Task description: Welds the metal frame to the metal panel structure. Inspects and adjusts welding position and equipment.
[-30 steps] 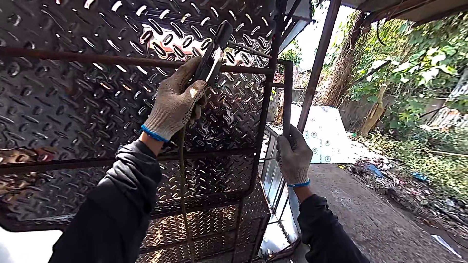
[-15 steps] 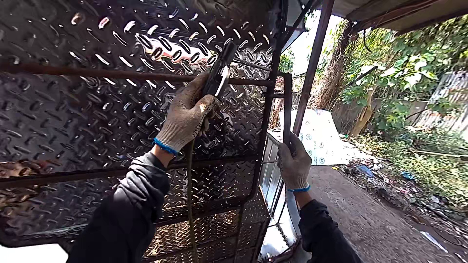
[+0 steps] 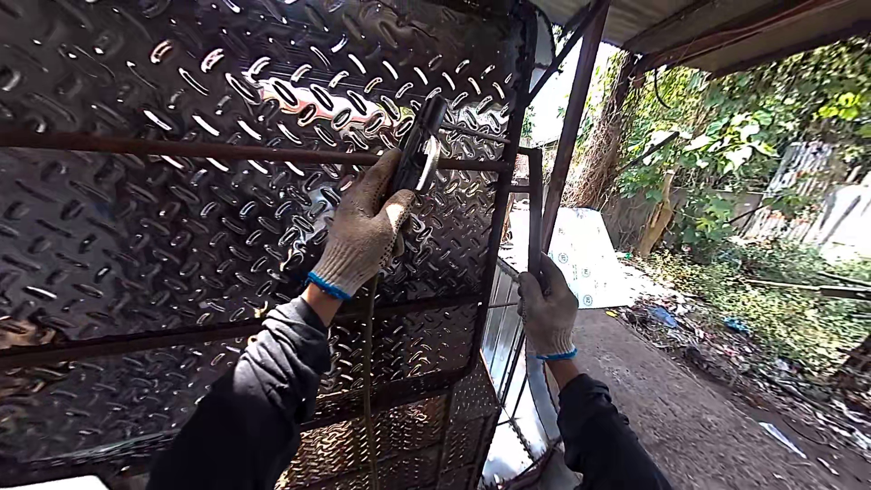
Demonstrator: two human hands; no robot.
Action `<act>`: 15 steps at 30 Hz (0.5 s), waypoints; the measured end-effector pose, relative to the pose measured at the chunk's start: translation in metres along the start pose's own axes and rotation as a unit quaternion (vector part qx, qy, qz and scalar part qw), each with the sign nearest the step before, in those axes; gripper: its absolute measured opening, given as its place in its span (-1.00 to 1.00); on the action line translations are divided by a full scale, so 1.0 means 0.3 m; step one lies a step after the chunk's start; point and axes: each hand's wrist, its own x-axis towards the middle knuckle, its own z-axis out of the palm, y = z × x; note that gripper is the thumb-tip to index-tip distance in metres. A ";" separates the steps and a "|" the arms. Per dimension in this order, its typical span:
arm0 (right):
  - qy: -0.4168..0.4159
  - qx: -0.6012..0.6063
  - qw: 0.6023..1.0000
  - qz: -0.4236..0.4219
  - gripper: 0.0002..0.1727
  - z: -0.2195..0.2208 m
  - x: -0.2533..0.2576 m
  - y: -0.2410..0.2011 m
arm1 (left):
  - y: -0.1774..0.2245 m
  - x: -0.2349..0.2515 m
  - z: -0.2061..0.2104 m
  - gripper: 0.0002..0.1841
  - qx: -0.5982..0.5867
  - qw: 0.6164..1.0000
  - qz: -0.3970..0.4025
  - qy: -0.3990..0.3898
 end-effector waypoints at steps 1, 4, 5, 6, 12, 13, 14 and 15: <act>0.002 -0.003 1.000 -0.003 -0.47 0.001 0.001 0.002 | 0.002 -0.001 0.002 -0.39 0.000 1.000 0.002 -0.003; 0.004 -0.011 1.000 -0.005 -0.47 0.000 -0.001 0.000 | 0.010 -0.011 0.017 -0.39 -0.009 1.000 0.002 -0.001; 0.002 -0.012 1.000 -0.001 -0.47 -0.001 -0.002 0.000 | 0.012 -0.017 0.024 -0.39 -0.013 1.000 -0.005 0.001; 0.000 -0.013 1.000 0.001 -0.46 -0.002 -0.004 -0.001 | 0.014 -0.024 0.031 -0.39 -0.016 1.000 -0.012 0.004; -0.003 -0.003 1.000 0.007 -0.45 -0.005 -0.006 0.004 | 0.015 -0.035 0.042 -0.39 -0.007 1.000 -0.023 0.009; -0.004 -0.002 1.000 0.006 -0.45 -0.006 -0.004 0.003 | 0.013 -0.037 0.045 -0.39 -0.011 1.000 -0.024 0.012; -0.005 -0.003 1.000 0.006 -0.45 -0.006 -0.001 0.001 | 0.008 -0.037 0.049 -0.39 -0.016 1.000 -0.020 0.019; -0.004 -0.008 1.000 0.005 -0.45 -0.005 0.000 -0.001 | 0.001 -0.038 0.054 -0.39 -0.017 0.999 -0.012 0.026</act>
